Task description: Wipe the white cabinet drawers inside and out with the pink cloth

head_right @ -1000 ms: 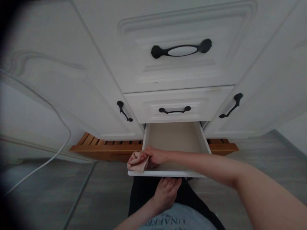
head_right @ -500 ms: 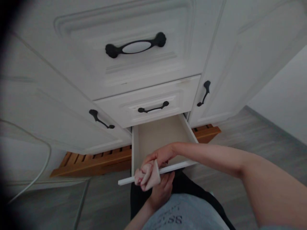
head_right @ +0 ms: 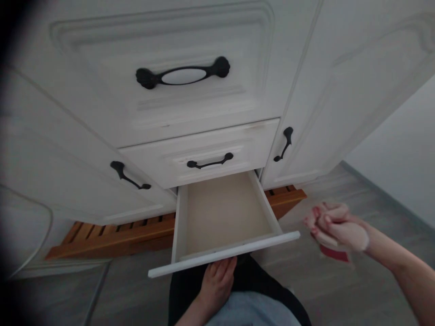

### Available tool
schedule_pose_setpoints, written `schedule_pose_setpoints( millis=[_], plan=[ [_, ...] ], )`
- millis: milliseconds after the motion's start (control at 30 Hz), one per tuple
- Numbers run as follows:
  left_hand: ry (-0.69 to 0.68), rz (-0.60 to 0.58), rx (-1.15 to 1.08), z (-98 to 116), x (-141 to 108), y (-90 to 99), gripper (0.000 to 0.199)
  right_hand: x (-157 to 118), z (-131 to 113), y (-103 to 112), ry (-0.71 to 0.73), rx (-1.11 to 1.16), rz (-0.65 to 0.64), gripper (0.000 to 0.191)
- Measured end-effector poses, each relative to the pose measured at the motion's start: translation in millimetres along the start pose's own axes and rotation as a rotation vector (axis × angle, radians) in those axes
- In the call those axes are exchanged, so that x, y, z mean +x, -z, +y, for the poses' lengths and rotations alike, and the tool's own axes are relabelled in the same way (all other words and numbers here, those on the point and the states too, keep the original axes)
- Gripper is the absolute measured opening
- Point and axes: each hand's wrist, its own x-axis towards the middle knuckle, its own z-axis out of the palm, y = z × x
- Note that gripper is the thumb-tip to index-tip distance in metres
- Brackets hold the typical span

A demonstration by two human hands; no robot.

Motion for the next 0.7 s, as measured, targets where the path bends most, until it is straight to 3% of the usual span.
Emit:
schedule_pose_setpoints(
  millis=[100,167,200,333,433,600,700],
  plan=[
    [0.017,-0.022,0.012,-8,10,-3.8,0.053,-18,44,9,-0.108,0.142,0.102,0.034],
    [0.033,-0.052,0.025,-18,24,-8.5,0.054,-35,61,-5,-0.158,0.18,0.147,0.025],
    [0.04,-0.072,0.027,-25,32,-10.9,0.054,-43,64,-16,-0.172,0.208,0.143,0.036],
    [0.093,-0.227,-0.037,-57,75,-15.1,0.053,-63,49,-71,-0.216,0.434,0.002,0.07],
    [0.153,-0.35,-0.164,-82,108,-14.5,0.06,-65,33,-101,-0.222,0.504,-0.082,0.069],
    [0.148,-0.37,-0.244,-119,151,-20.0,0.066,-56,35,-116,-0.163,0.384,0.041,0.072],
    [0.134,-0.37,-0.273,-135,165,-24.7,0.066,-52,45,-120,-0.107,0.279,0.044,0.069]
  ],
)
